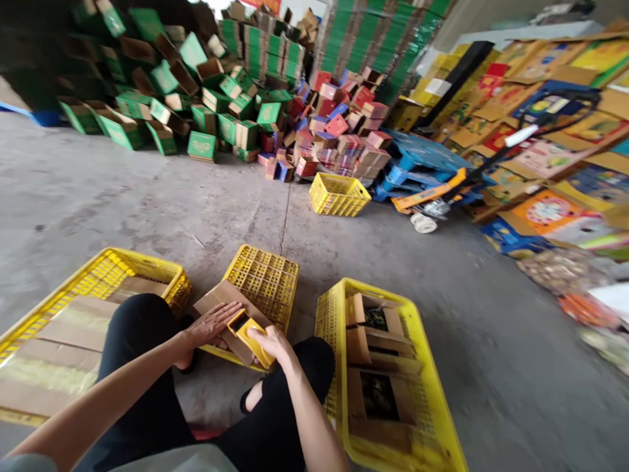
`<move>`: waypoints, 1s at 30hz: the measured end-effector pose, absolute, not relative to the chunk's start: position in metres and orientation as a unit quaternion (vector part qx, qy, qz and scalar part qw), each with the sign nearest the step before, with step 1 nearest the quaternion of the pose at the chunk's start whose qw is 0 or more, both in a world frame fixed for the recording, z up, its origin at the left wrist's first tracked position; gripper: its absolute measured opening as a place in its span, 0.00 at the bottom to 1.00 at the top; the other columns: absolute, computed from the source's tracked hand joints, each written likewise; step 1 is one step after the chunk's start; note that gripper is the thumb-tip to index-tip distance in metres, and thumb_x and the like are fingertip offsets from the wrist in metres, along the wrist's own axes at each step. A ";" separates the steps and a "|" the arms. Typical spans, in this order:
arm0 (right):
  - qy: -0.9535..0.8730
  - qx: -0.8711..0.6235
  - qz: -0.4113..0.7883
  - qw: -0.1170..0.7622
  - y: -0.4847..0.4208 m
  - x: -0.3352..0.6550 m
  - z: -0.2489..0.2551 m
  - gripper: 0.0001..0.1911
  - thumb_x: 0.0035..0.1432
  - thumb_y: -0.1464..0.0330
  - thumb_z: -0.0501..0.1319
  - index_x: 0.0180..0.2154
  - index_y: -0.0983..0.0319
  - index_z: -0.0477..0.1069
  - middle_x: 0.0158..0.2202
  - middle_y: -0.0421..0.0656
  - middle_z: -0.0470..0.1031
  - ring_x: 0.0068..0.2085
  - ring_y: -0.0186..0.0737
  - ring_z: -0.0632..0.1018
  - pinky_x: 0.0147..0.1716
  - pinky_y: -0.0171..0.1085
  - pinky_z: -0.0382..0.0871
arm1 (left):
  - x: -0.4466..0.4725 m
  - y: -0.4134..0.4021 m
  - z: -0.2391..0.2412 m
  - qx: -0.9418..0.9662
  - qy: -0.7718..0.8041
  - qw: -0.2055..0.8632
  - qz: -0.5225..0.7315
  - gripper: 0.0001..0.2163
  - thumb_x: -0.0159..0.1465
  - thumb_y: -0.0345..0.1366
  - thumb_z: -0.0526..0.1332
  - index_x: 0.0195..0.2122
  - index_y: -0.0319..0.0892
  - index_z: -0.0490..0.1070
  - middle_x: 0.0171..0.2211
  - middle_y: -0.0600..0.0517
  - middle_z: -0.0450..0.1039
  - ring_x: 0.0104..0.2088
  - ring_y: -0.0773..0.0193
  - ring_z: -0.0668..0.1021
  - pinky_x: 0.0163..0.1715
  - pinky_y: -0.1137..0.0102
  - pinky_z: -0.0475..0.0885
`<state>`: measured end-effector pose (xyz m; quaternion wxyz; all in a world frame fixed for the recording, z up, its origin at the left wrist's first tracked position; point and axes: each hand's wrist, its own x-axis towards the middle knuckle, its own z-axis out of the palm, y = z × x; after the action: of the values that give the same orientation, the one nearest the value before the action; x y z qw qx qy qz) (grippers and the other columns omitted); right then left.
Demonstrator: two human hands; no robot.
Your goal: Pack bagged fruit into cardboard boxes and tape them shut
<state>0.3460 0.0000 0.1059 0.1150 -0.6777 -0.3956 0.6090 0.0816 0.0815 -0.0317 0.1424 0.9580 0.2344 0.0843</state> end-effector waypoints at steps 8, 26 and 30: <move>-0.358 -0.658 0.656 0.093 0.006 0.342 0.095 0.20 0.69 0.51 0.60 0.39 0.62 0.75 0.22 0.46 0.80 0.25 0.45 0.84 0.29 0.39 0.83 | 0.077 0.077 -0.034 0.959 0.236 0.119 0.105 0.52 0.66 0.69 0.58 0.80 0.40 0.43 0.77 0.36 0.50 0.76 0.42 0.58 0.73 0.52 0.52; -0.420 -0.666 0.610 0.086 -0.006 0.343 0.115 0.28 0.66 0.43 0.60 0.38 0.62 0.74 0.21 0.46 0.79 0.24 0.44 0.82 0.23 0.35 0.78 | 0.082 0.080 -0.010 0.952 0.255 0.164 0.039 0.49 0.65 0.62 0.66 0.79 0.44 0.46 0.79 0.39 0.46 0.77 0.44 0.54 0.73 0.52 0.51; -0.413 -0.674 0.607 0.081 -0.012 0.351 0.119 0.29 0.66 0.42 0.60 0.38 0.63 0.74 0.20 0.45 0.78 0.21 0.43 0.81 0.22 0.34 0.77 | 0.085 0.080 -0.008 0.948 0.271 0.162 0.038 0.47 0.66 0.57 0.66 0.79 0.44 0.46 0.78 0.40 0.47 0.77 0.45 0.54 0.73 0.52 0.51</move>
<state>0.3515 -0.0118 0.1186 0.0812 -0.6744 -0.4129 0.6067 0.0854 0.0797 -0.0081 0.1624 0.9481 0.2708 0.0384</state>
